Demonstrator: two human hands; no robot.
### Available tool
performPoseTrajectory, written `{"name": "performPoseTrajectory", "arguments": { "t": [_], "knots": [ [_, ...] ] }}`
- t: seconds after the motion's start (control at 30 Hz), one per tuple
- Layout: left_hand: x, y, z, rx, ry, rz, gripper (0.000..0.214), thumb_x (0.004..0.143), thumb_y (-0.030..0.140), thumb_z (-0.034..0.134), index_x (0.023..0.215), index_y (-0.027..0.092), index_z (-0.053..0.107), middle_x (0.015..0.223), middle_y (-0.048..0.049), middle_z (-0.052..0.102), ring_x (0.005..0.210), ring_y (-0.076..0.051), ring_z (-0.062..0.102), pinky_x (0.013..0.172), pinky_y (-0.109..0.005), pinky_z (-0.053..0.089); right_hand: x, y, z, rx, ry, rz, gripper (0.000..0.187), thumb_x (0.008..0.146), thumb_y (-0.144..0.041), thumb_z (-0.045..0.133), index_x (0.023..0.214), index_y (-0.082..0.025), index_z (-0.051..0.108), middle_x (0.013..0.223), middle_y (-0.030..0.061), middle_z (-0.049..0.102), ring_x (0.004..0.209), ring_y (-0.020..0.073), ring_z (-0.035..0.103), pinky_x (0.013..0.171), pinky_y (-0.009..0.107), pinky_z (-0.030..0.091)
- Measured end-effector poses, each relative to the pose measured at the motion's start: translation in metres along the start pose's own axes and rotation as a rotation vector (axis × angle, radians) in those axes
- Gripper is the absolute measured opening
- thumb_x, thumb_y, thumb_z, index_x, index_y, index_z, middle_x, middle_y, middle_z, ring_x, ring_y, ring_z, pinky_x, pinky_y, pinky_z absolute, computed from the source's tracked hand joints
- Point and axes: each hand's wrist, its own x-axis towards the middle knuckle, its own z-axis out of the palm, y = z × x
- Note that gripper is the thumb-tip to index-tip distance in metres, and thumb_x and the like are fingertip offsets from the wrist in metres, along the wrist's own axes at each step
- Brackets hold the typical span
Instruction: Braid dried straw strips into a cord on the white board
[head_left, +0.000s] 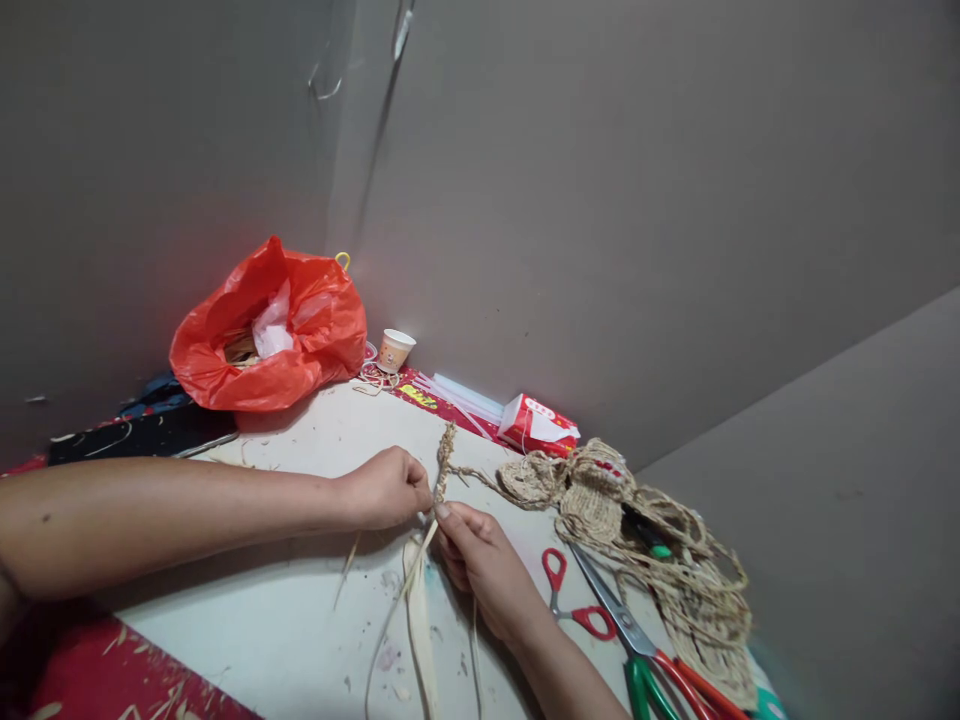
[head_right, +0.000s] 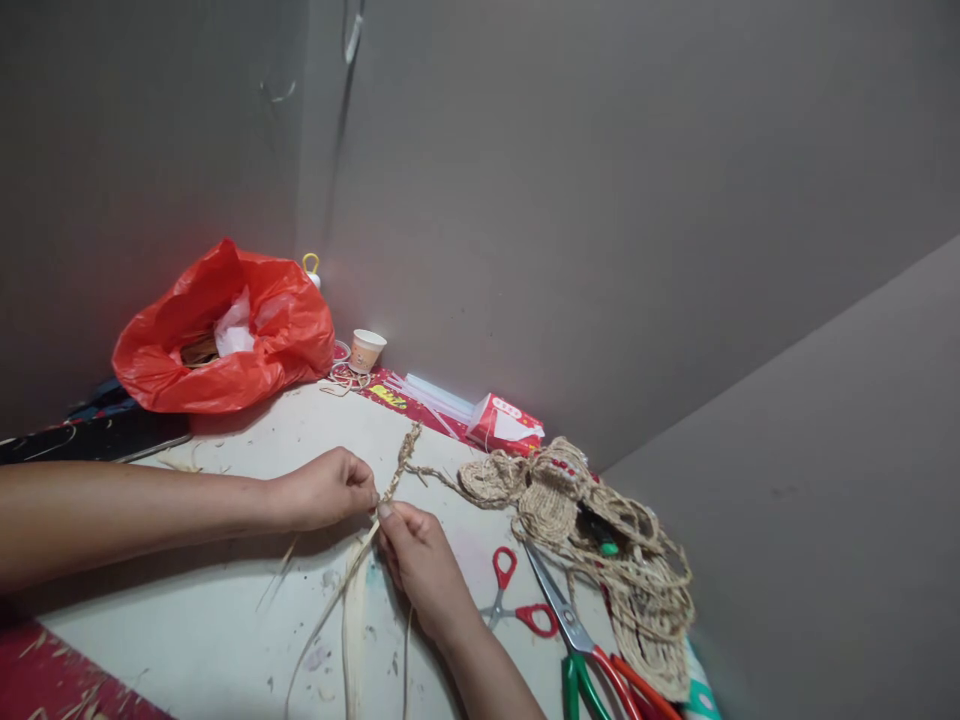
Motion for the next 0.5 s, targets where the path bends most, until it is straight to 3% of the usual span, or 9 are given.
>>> {"name": "performPoseTrajectory", "arguments": {
  "t": [0.2,0.33,0.5],
  "knots": [
    [-0.007,0.013,0.0,0.109,0.004,-0.002,0.015,0.065,0.019,0.042,0.053,0.015,0.049,0.048,0.0047,0.039,0.047,-0.007,0.034,0.044,-0.019,0.027,-0.003,0.0,0.01,0.049,0.114,0.026,0.041,0.074,-0.052,0.062,0.058,-0.017,0.047,0.041,-0.0104,0.028,0.037,0.0037,0.017,0.037,0.02,0.009],
    [-0.014,0.026,0.003,0.151,-0.042,-0.061,0.014,0.065,0.016,0.042,0.056,0.014,0.052,0.049,0.0016,0.05,0.045,-0.009,0.043,0.044,-0.02,0.032,-0.006,-0.002,0.015,0.2,0.113,0.052,0.038,0.071,-0.05,0.066,0.062,-0.018,0.048,0.04,-0.0119,0.028,0.035,0.0026,0.015,0.035,0.019,0.008],
    [-0.023,0.028,0.021,-0.029,-0.091,-0.257,0.014,0.071,0.015,0.04,0.084,0.017,0.045,0.051,0.0015,0.056,0.036,-0.012,0.049,0.039,-0.021,0.037,-0.009,-0.006,0.018,0.32,0.058,0.121,0.044,0.069,-0.048,0.066,0.053,-0.019,0.036,0.039,-0.0109,0.032,0.032,0.0004,0.014,0.034,0.018,0.007]
  ]
}}
